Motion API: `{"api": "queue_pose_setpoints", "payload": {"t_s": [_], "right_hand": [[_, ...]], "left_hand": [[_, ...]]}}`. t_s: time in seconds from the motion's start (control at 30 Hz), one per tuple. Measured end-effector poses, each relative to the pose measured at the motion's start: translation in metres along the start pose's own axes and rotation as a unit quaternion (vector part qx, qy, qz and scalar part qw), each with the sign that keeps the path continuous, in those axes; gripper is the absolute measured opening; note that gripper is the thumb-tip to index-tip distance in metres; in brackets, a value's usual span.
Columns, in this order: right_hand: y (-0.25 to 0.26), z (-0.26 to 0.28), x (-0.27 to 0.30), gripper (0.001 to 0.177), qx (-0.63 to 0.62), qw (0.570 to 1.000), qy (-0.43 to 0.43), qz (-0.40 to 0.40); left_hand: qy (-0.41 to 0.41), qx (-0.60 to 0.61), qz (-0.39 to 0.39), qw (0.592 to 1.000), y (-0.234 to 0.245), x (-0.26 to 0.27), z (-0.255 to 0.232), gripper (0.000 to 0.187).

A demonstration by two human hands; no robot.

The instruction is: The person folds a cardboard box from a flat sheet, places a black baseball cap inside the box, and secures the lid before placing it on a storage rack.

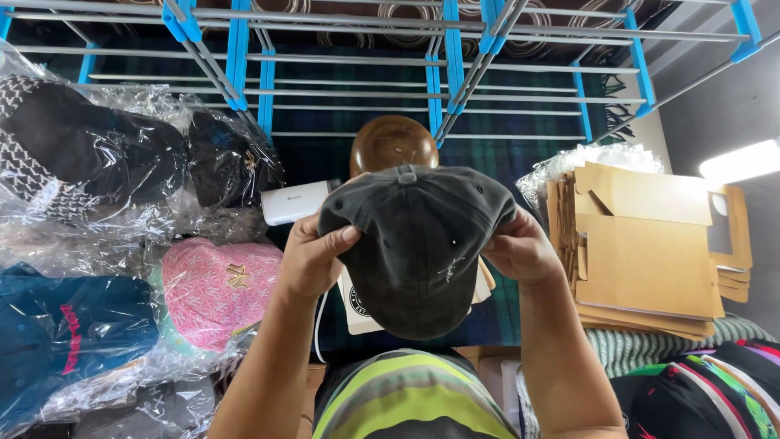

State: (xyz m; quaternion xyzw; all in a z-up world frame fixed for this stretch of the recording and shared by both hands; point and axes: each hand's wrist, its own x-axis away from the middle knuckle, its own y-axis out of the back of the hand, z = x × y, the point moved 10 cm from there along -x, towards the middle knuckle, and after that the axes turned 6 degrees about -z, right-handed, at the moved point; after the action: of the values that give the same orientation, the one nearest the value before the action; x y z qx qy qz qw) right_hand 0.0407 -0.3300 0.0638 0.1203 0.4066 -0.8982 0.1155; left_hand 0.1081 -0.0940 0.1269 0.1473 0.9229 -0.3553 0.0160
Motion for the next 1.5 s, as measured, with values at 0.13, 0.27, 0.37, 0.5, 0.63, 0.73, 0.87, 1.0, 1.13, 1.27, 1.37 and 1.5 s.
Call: {"api": "queue_pose_setpoints", "payload": {"t_s": [0.13, 0.27, 0.37, 0.5, 0.63, 0.73, 0.87, 1.0, 1.13, 1.27, 1.37, 1.5], "right_hand": [[-0.004, -0.019, 0.003, 0.061, -0.064, 0.995, -0.026, -0.068], [-0.006, -0.043, 0.008, 0.041, -0.153, 0.973, -0.056, -0.161], [-0.009, -0.06, 0.018, 0.049, -0.211, 0.948, -0.078, -0.225], [0.007, -0.078, 0.042, 0.056, -0.19, 0.936, -0.099, -0.28], [0.024, -0.097, 0.059, 0.054, -0.262, 0.911, -0.149, -0.281], [0.024, -0.092, 0.059, 0.051, -0.244, 0.919, -0.127, -0.281], [0.017, -0.091, 0.057, 0.047, -0.223, 0.928, -0.111, -0.276], [0.01, -0.086, 0.052, 0.044, -0.202, 0.937, -0.092, -0.268], [0.007, -0.076, 0.047, 0.04, -0.18, 0.945, -0.06, -0.265], [-0.004, -0.068, 0.048, 0.036, -0.157, 0.951, -0.039, -0.265], [-0.014, -0.06, 0.042, 0.033, -0.14, 0.955, -0.022, -0.259], [-0.021, -0.049, 0.037, 0.029, -0.116, 0.96, 0.011, -0.256]], "left_hand": [[0.031, 0.124, -0.051, 0.99, 0.041, 0.015, 0.05, 0.008], [0.088, 0.229, -0.094, 0.965, 0.032, 0.022, 0.058, 0.016], [0.093, 0.274, -0.091, 0.953, 0.021, 0.026, 0.053, 0.021], [0.066, 0.281, -0.103, 0.952, 0.019, 0.029, 0.048, 0.015], [0.033, 0.237, -0.08, 0.968, 0.049, 0.031, 0.063, 0.013], [0.058, 0.072, -0.038, 0.995, 0.053, 0.023, 0.052, 0.059], [0.157, -0.141, 0.097, 0.973, -0.001, 0.006, 0.024, 0.067], [0.217, -0.097, 0.126, 0.963, -0.023, -0.016, 0.04, 0.041], [0.231, 0.014, 0.071, 0.97, -0.023, -0.02, 0.037, 0.046], [0.237, 0.095, -0.005, 0.967, 0.031, -0.023, 0.075, 0.051], [0.185, 0.182, -0.007, 0.966, 0.047, 0.0, 0.074, 0.056], [0.091, 0.203, 0.023, 0.975, 0.064, 0.034, 0.092, 0.068]]}}
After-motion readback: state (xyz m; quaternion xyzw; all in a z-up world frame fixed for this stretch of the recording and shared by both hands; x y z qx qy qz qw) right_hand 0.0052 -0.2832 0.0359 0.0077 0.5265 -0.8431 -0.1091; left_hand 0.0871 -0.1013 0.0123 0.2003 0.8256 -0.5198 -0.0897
